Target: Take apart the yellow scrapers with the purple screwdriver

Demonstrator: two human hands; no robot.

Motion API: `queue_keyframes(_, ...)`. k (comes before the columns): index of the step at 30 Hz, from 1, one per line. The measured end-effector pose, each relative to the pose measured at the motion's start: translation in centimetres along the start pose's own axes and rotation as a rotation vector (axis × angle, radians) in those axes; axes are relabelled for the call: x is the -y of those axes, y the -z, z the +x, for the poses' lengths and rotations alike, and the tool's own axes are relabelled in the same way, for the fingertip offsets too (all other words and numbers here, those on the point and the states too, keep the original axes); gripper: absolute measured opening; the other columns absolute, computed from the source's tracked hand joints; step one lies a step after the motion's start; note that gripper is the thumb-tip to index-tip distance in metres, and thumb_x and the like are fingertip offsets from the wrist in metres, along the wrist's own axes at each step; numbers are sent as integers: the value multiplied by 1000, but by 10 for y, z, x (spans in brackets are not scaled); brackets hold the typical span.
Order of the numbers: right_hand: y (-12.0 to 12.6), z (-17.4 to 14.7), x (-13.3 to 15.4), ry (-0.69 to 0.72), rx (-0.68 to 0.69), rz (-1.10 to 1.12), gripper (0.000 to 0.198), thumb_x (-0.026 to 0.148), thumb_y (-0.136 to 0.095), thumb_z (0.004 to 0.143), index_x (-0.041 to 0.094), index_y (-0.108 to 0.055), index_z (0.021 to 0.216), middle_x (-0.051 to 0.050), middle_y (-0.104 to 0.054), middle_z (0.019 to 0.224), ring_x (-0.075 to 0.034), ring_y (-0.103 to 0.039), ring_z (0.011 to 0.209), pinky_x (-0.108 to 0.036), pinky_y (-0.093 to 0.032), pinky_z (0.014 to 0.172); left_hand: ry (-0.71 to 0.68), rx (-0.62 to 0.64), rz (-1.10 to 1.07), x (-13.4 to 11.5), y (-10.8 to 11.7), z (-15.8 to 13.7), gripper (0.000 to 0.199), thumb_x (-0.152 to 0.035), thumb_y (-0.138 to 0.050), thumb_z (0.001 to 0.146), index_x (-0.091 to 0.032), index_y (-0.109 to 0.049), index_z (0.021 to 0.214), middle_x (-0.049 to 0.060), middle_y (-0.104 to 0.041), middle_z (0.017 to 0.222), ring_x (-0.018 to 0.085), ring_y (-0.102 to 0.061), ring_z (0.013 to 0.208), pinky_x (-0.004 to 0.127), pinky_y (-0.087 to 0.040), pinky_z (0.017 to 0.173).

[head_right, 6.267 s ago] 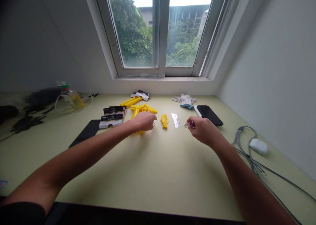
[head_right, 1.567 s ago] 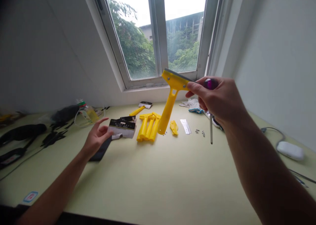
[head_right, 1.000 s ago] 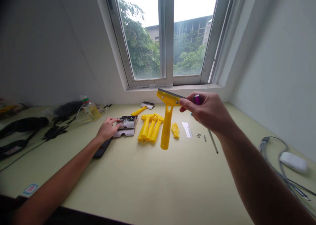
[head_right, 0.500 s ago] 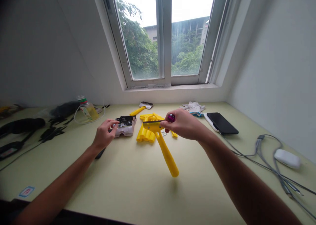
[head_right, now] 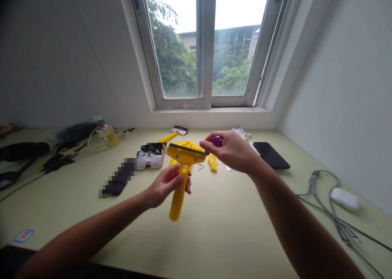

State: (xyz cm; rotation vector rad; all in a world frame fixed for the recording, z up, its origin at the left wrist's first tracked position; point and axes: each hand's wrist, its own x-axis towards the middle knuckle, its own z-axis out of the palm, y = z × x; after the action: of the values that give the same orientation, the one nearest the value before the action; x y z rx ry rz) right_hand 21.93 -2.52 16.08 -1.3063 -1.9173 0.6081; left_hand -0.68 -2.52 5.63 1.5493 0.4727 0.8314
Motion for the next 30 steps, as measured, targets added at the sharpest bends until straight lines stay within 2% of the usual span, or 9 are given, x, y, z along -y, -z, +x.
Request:
queue_keyframes(2,13,-7,7,28,-204,45,27,44,-70,79,18,-72,76,0,-59,52,-8,-42,39,-23,-29,36,-12,8,341,-6,7,-8,30,-44,-65,86,-19,-54,95,3,-58,85,15,-59,71,32,-52,70)
queue_keyframes(5,29,-19,21,184,-555,324,17,31,-74,76,19,-65,67,2,-55,49,-9,-42,35,-25,-29,32,-23,70,935,-6,12,-20,23,-36,-68,83,-20,-54,92,3,-59,90,16,-56,73,29,-48,66)
queue_keyframes(7,35,-26,30,300,-669,551,20,23,-70,76,20,-58,60,5,-46,43,-9,-38,31,-26,-26,29,11,130,1206,1,11,-23,19,-33,-66,84,-21,-56,94,4,-60,93,17,-56,73,28,-47,64)
queue_keyframes(9,35,-29,34,336,-643,699,25,22,-64,77,21,-51,56,7,-36,39,-8,-31,28,-26,-21,27,44,182,1354,10,10,-23,19,-35,-65,85,-21,-58,96,5,-60,93,19,-58,76,29,-47,65)
queue_keyframes(11,29,-29,34,293,-542,748,29,25,-60,79,22,-45,55,8,-32,39,-7,-28,28,-24,-20,28,47,216,1401,17,9,-21,21,-37,-64,85,-20,-60,96,6,-61,92,21,-59,82,30,-49,69)
queue_keyframes(16,-8,-12,21,188,-362,788,35,33,-60,82,23,-37,58,9,-31,42,-6,-29,31,-22,-25,31,22,209,1306,23,10,-21,38,-37,-60,89,-25,-57,125,7,-63,99,20,-61,82,29,-49,71)
queue_keyframes(22,-46,10,8,227,-290,977,36,27,-62,81,22,-35,58,10,-31,42,-5,-26,30,-19,-21,28,-17,246,1336,28,12,-24,37,-33,-52,95,-35,-56,131,3,-63,97,16,-61,78,24,-45,65)
queue_keyframes(30,-54,15,1,224,-252,994,35,26,-64,81,22,-37,59,11,-34,42,-5,-28,30,-17,-23,27,-38,266,1376,28,14,-22,35,-35,-50,96,-36,-57,130,1,-62,95,14,-58,73,22,-39,59)
